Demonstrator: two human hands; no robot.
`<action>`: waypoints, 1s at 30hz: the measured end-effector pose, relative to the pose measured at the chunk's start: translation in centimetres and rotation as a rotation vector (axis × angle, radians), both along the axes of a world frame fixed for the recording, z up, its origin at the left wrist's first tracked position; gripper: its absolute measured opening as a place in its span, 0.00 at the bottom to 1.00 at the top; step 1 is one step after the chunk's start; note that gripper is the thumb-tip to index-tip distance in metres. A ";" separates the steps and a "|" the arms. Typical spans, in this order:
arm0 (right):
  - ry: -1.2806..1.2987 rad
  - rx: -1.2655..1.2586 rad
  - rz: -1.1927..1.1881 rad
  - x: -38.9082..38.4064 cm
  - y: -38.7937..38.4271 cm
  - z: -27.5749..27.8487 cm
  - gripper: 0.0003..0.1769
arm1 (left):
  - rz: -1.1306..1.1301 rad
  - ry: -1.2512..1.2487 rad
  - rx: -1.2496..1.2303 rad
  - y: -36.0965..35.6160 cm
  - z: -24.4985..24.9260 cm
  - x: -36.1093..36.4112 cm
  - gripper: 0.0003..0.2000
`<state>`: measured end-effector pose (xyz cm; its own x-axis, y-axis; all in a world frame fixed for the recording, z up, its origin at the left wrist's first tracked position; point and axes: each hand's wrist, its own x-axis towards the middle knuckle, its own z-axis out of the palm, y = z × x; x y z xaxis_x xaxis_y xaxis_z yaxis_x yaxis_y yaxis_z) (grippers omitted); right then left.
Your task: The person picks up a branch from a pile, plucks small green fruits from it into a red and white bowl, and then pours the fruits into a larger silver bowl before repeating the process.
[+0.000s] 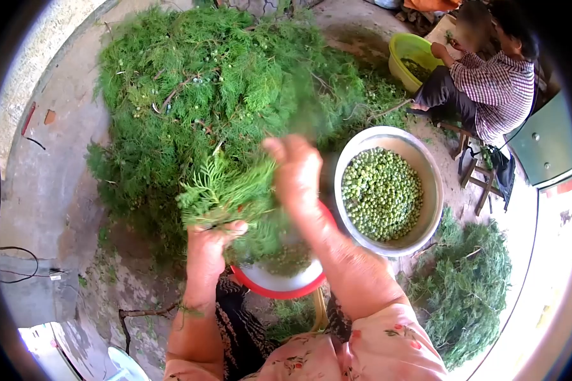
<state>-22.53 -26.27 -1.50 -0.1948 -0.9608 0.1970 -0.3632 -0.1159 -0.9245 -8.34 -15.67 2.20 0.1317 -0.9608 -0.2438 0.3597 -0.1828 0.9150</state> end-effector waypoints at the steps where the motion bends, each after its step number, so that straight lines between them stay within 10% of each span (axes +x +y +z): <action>1: -0.133 0.068 -0.029 -0.9 -0.6 0.8 0.07 | 0.028 -0.004 0.018 0.1 0.3 0.3 0.20; 10: -0.914 0.521 0.319 -1.1 1.2 3.3 0.07 | 0.238 0.077 0.023 -0.3 -1.7 2.5 0.07; 15: -0.705 0.744 0.428 -0.4 3.3 3.6 0.27 | 0.272 0.049 0.120 -0.9 -0.8 1.2 0.06; 24: -0.493 0.428 0.714 0.0 3.3 3.4 0.14 | 0.354 0.034 0.071 -1.3 -1.3 1.2 0.05; 30: -0.741 0.585 0.673 -0.4 4.5 5.6 0.21 | 0.116 -0.524 -0.038 -0.5 -3.5 2.1 0.09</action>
<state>-22.95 -21.75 4.05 0.5085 -0.8206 -0.2606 0.2620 0.4358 -0.8610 -6.25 -16.18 -1.34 0.3321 -0.9396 -0.0826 -0.1306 -0.1325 0.9825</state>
